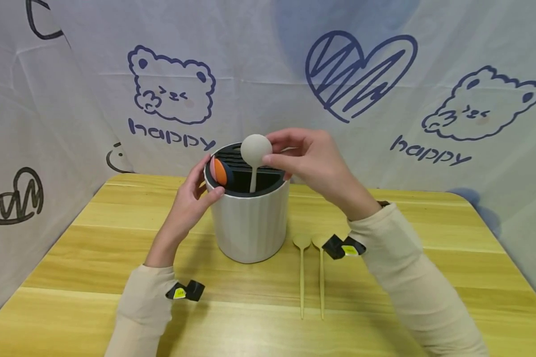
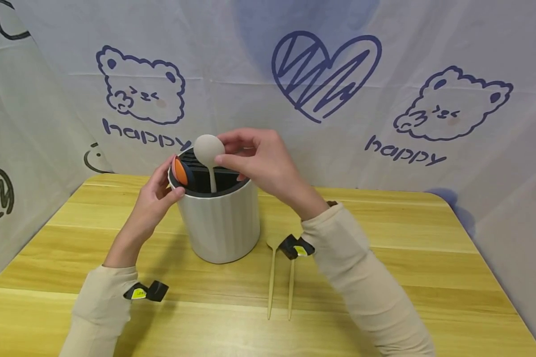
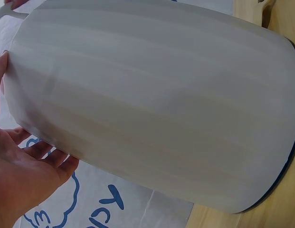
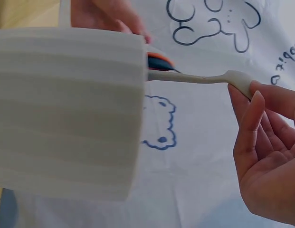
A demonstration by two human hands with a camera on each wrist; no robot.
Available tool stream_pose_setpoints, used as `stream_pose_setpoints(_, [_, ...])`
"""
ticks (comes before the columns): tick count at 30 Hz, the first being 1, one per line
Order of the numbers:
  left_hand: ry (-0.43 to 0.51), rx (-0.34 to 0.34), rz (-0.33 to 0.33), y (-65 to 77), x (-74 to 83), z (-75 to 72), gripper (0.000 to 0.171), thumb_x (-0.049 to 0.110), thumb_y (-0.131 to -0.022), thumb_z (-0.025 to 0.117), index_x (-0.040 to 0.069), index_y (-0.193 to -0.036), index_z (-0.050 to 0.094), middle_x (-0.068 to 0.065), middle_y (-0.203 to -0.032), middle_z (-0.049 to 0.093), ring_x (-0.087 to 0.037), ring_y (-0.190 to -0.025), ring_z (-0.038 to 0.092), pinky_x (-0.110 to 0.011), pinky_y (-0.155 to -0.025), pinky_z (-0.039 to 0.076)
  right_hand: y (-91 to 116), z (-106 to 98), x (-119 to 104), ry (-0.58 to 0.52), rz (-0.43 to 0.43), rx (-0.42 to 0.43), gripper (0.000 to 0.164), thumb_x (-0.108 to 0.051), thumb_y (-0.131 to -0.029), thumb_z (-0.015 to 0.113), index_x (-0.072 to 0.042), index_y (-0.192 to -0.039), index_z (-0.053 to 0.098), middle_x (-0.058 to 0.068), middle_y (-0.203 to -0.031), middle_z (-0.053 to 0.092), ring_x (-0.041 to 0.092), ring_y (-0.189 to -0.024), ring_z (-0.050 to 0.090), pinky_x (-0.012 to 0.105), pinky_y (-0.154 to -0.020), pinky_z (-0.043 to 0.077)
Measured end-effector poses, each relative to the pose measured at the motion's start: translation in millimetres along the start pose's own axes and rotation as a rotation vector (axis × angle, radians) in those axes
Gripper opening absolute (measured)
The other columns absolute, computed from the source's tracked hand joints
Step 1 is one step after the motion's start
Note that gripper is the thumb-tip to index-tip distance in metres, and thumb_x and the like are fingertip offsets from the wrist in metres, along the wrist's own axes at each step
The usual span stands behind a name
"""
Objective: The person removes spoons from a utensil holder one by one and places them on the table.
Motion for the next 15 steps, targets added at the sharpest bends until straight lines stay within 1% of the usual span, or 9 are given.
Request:
stream_pose_setpoints(3, [-0.001, 0.000, 0.001, 0.1, 0.4, -0.3, 0.077, 0.031, -0.089, 0.063, 0.012, -0.154, 0.025, -0.008, -0.154, 0.030, -0.024, -0.139, 0.031, -0.045, -0.113, 0.024, 2.6, -4.8, -10.3, 0.013, -0.044, 0.032, 0.028, -0.004, -0.083, 0.074, 0.000, -0.111, 0.070, 0.009, -0.097, 0.070, 0.031, -0.083, 0.067, 0.030, -0.059, 0.053])
stream_pose_setpoints(7, [0.001, 0.001, 0.005, 0.0, 0.8, -0.7, 0.077, 0.030, -0.090, 0.063, 0.011, -0.154, 0.025, -0.010, -0.154, 0.030, -0.024, -0.139, 0.031, -0.044, -0.113, 0.024, 6.6, -9.7, -25.0, 0.011, -0.121, 0.060, 0.027, -0.001, -0.082, 0.074, 0.002, -0.108, 0.070, 0.009, -0.094, 0.070, 0.026, -0.078, 0.067, 0.029, -0.056, 0.052])
stream_pose_setpoints(15, [0.007, 0.000, 0.007, -0.2, 0.6, 0.3, 0.076, 0.027, -0.090, 0.063, 0.010, -0.154, 0.025, -0.010, -0.153, 0.031, -0.024, -0.138, 0.032, -0.045, -0.113, 0.024, 17.4, -19.7, -54.9, -0.019, -0.350, 0.120, 0.025, 0.011, -0.078, 0.073, 0.010, -0.103, 0.069, 0.013, -0.092, 0.071, 0.021, -0.066, 0.065, 0.026, -0.052, 0.050])
Point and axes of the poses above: each hand's wrist, its own y-axis away from the middle knuckle, its own z-axis out of the palm, x = y × z, the point moved 6 cm from there along -y, towards the middle knuckle
